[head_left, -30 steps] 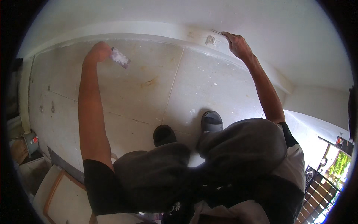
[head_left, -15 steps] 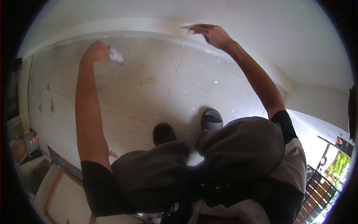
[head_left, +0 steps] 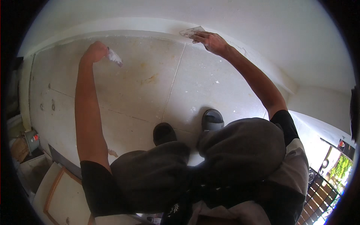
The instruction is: Applying filler and scraping a wall corner using a putty knife.
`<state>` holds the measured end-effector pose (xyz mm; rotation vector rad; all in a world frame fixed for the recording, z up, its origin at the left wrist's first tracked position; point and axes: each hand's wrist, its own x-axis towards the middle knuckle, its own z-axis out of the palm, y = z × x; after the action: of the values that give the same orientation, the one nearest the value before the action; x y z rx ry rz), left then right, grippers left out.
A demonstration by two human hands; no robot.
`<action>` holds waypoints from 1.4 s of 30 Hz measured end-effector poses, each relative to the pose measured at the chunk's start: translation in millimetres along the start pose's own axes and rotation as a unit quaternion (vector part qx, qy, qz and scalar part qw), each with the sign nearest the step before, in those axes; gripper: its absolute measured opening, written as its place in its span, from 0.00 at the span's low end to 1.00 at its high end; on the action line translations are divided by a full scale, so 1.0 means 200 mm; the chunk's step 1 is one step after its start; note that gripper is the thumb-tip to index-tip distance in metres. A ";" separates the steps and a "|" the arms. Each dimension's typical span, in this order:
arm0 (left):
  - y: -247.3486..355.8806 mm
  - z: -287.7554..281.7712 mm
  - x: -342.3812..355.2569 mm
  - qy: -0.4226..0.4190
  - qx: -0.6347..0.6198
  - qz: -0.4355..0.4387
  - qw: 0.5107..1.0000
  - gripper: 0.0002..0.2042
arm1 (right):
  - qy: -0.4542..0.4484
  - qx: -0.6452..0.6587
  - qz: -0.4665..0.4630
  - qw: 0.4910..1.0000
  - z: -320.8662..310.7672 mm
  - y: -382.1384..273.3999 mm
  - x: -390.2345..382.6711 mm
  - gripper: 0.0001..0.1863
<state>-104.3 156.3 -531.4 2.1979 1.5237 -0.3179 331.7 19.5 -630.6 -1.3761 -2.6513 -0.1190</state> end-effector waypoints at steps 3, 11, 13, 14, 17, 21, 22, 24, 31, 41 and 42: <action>-0.01 0.01 0.00 0.039 -0.002 0.045 0.998 0.11 | 0.002 0.036 0.056 0.998 -0.08 -0.04 0.00 0.24; 0.04 -0.06 -0.02 -0.011 0.032 0.005 0.999 0.07 | -0.043 -0.002 0.136 0.990 -0.20 -0.07 0.18 0.19; 0.09 -0.04 -0.02 0.000 0.030 0.023 0.999 0.07 | -0.041 -0.010 0.120 0.992 -0.10 -0.05 0.12 0.20; 0.08 -0.04 -0.02 0.014 0.027 0.037 0.999 0.07 | -0.038 -0.018 0.100 0.994 -0.05 -0.05 0.09 0.21; 0.02 -0.02 -0.01 -0.009 0.094 0.084 0.992 0.08 | -0.005 -0.033 0.072 0.997 -0.01 -0.09 -0.03 0.23; -0.02 -0.03 -0.06 0.015 0.021 0.016 1.000 0.08 | 0.005 0.010 0.085 0.996 -0.09 -0.13 0.03 0.24; -0.03 -0.06 -0.07 0.001 0.039 0.031 0.999 0.10 | 0.005 0.007 0.089 0.996 -0.08 -0.13 0.03 0.24; 0.03 -0.06 -0.03 -0.012 0.058 0.061 0.996 0.11 | 0.019 -0.096 0.024 0.995 0.01 -0.09 -0.01 0.24; 0.03 -0.01 -0.01 0.040 0.008 0.054 0.998 0.09 | 0.115 -0.055 0.027 0.991 -0.11 -0.05 -0.33 0.25; -0.18 0.02 -0.04 -0.014 -0.009 -0.015 1.000 0.10 | 0.189 -0.097 0.484 0.849 -0.47 0.25 -1.45 0.17; -0.21 0.02 -0.03 -0.030 -0.029 -0.034 0.999 0.10 | 0.171 -0.121 0.537 0.817 -0.48 0.30 -1.61 0.15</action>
<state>-145.8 161.6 -540.8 2.0767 1.5581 -0.3526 573.0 -217.7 -590.4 -2.4097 -1.2971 -0.4993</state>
